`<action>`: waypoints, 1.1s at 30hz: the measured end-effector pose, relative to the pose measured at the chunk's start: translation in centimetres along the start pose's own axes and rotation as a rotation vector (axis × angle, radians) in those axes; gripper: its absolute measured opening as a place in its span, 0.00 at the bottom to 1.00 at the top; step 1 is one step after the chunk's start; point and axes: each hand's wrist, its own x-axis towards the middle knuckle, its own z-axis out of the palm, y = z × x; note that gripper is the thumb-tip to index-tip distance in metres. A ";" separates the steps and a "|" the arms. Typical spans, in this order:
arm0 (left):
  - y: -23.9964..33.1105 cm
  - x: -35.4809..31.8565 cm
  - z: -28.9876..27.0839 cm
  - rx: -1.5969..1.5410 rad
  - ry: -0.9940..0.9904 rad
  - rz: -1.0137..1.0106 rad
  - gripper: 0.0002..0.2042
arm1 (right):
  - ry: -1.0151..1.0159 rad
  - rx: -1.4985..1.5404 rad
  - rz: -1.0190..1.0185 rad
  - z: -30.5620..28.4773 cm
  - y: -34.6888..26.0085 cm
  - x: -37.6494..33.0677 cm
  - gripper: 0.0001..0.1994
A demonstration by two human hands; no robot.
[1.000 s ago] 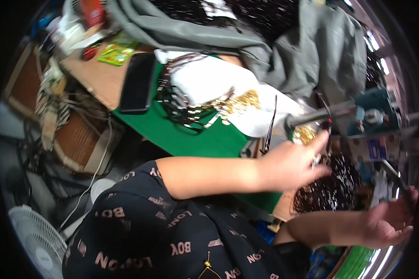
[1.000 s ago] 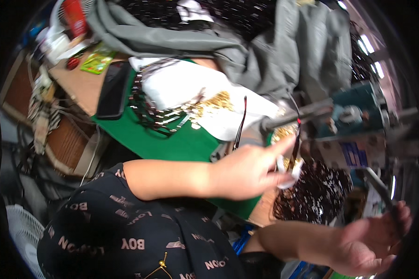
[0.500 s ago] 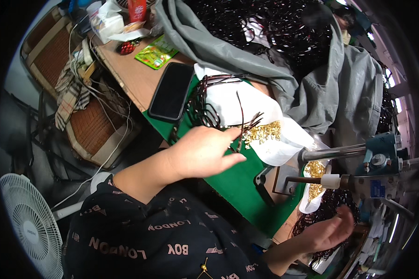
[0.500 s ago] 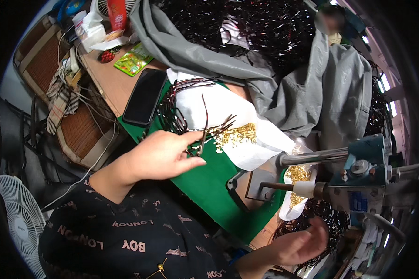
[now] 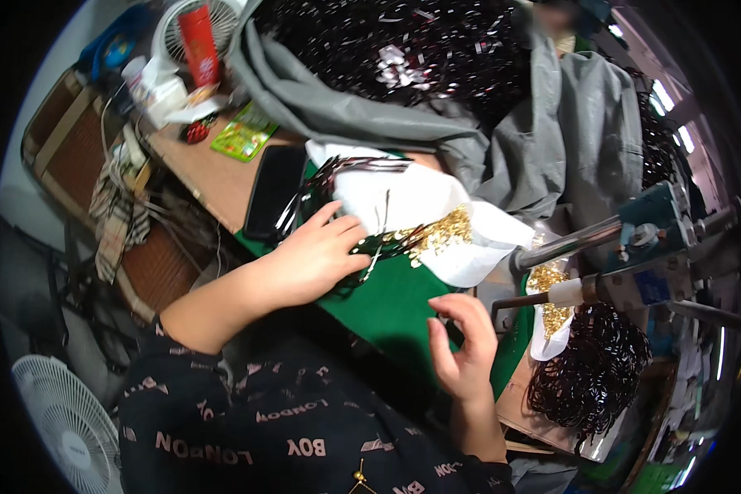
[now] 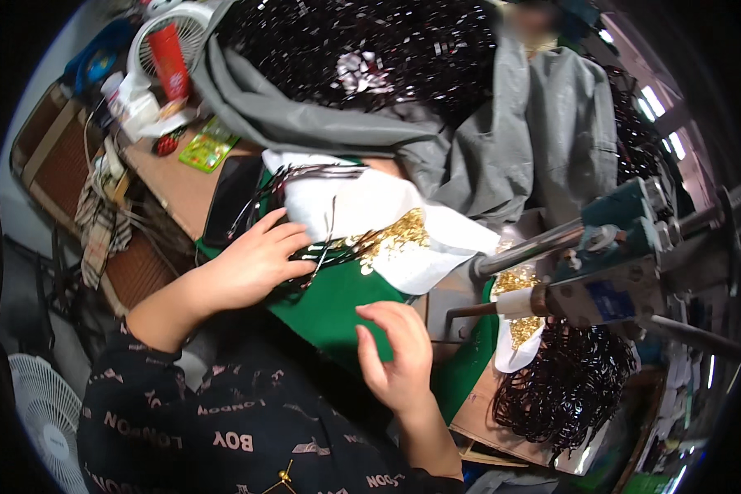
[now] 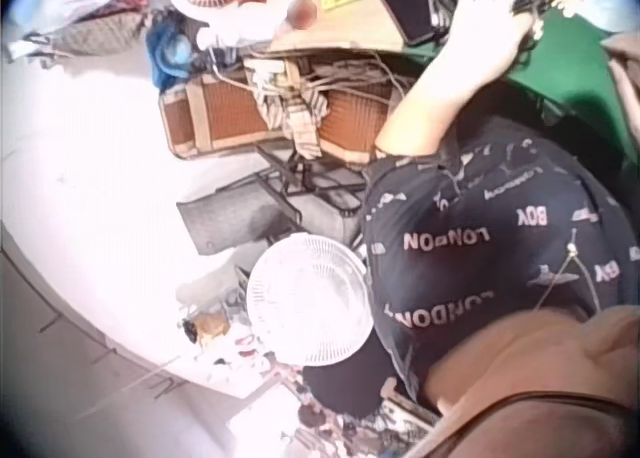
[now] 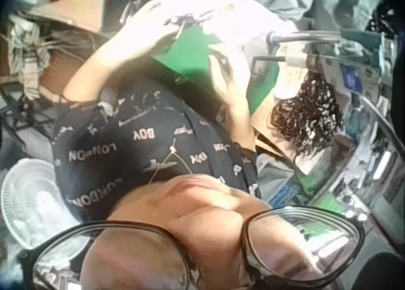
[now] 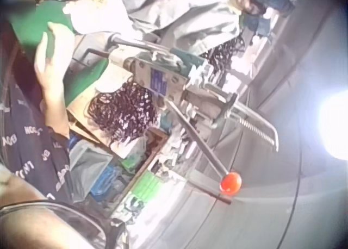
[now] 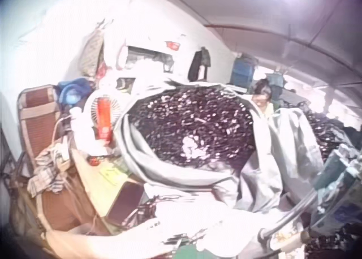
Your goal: The person assembles eyeglasses by attaching small gold-colored components to the temples using a heat press machine. They repeatedly pick up frames, position them under the press, and then place the finished glasses into a large bag.
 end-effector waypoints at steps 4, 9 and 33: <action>1.3 -0.5 0.0 0.095 -0.071 -0.023 0.14 | 0.004 0.000 -0.010 0.2 0.1 -0.5 0.08; 1.7 -0.6 -0.2 -0.217 -0.067 -0.126 0.16 | -0.020 0.007 0.029 0.2 0.3 -1.1 0.06; -3.8 2.1 -2.5 0.057 0.013 0.002 0.19 | 0.026 0.014 -0.227 4.4 0.0 4.7 0.44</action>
